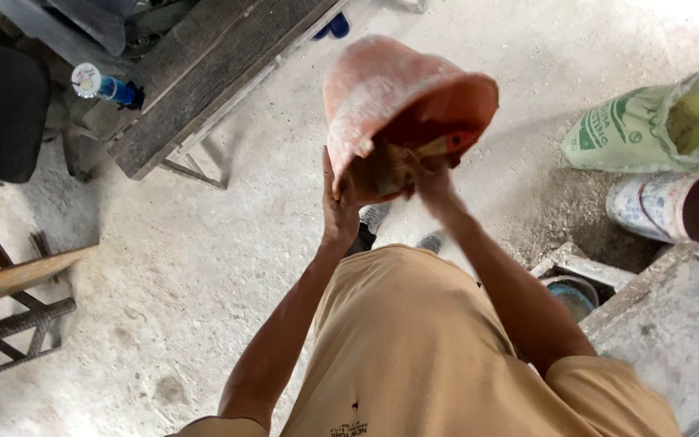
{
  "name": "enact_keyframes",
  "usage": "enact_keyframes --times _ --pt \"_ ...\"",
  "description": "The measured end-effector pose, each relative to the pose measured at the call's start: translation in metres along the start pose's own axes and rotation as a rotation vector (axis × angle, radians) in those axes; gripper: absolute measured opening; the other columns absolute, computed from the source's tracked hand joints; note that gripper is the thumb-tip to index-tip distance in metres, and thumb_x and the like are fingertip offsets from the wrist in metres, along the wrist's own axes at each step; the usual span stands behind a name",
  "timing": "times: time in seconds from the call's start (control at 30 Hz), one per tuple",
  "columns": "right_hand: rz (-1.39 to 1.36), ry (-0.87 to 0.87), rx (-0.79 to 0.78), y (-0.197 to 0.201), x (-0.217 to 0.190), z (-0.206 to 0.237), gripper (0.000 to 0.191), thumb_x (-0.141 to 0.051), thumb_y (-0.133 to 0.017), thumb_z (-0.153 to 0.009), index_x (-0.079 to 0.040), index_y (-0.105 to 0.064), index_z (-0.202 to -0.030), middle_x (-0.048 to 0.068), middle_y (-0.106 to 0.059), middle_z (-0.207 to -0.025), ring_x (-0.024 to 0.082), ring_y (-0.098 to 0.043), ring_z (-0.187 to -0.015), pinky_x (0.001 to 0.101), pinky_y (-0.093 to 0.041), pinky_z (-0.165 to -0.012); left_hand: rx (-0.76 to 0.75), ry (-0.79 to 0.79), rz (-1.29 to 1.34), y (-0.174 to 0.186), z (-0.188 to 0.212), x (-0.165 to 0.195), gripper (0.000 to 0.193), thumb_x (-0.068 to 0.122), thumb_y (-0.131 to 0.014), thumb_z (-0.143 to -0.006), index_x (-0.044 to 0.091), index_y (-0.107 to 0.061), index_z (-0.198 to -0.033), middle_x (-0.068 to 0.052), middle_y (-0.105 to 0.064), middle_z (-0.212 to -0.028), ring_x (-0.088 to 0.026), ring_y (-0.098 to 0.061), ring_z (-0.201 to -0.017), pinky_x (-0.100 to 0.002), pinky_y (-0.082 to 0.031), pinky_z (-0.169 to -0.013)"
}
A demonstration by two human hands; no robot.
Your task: The person scrubs the inside of a terracotta bowl with a brush, then scoops white powder from a sack into the bowl and dips the bowl into a large drum of liquid. They then use a wide brush to apply the mixture onto long green ribbed mold strips laid on the workshop floor.
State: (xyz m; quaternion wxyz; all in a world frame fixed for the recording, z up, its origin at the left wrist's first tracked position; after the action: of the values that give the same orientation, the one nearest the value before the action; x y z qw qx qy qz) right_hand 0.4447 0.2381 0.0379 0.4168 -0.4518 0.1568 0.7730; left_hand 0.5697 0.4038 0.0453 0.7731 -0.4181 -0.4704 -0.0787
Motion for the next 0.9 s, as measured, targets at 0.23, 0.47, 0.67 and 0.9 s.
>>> enact_keyframes --times 0.23,0.47,0.67,0.9 --pt "-0.094 0.935 0.188 0.019 -0.057 0.008 0.022 -0.023 -0.070 -0.102 -0.008 -0.065 -0.117 0.007 -0.072 -0.109 0.019 -0.070 -0.098 0.0325 -0.058 -0.085 -0.028 -0.048 -0.073 -0.020 0.012 0.004 0.086 0.036 -0.058 -0.103 0.019 -0.002 -0.165 -0.012 -0.033 -0.162 -0.031 -0.046 -0.141 -0.048 -0.050 -0.112" --pt "-0.076 0.117 -0.013 -0.011 0.001 0.027 0.026 -0.027 -0.069 -0.100 -0.002 -0.068 -0.109 0.005 -0.069 -0.083 0.013 -0.061 -0.057 0.0286 -0.053 -0.046 -0.051 -0.088 0.049 -0.007 -0.003 0.020 0.075 0.028 -0.055 -0.110 0.013 -0.014 -0.171 -0.016 -0.034 -0.168 -0.030 -0.046 -0.148 -0.051 -0.051 -0.114" --pt "0.869 0.916 0.349 0.029 -0.063 0.036 0.013 -0.016 -0.070 -0.103 -0.004 -0.068 -0.109 0.009 -0.072 -0.093 0.020 -0.069 -0.079 0.0344 -0.057 -0.067 0.144 0.041 -0.122 -0.019 0.004 0.034 0.067 0.023 -0.043 -0.108 0.028 -0.008 -0.165 -0.013 -0.038 -0.158 -0.031 -0.055 -0.133 -0.050 -0.061 -0.097" --pt "0.464 1.030 0.117 -0.040 -0.026 0.058 0.011 -0.012 -0.064 -0.108 -0.004 -0.062 -0.114 0.012 -0.068 -0.107 0.026 -0.068 -0.094 0.0378 -0.057 -0.080 0.124 -0.146 -0.249 -0.002 -0.018 0.024 0.064 0.020 -0.043 -0.117 0.021 -0.010 -0.172 -0.013 -0.037 -0.164 -0.031 -0.042 -0.143 -0.056 -0.040 -0.116"
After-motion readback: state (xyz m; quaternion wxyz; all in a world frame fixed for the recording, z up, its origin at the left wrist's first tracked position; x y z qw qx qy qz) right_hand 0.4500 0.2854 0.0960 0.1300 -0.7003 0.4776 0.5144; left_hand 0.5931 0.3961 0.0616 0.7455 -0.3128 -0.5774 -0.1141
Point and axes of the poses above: each hand's wrist, its own z-axis away from the middle knuckle, its own y-axis out of the back of the hand, x = y × z, the point moved 2 cm from there along -z, towards the middle knuckle
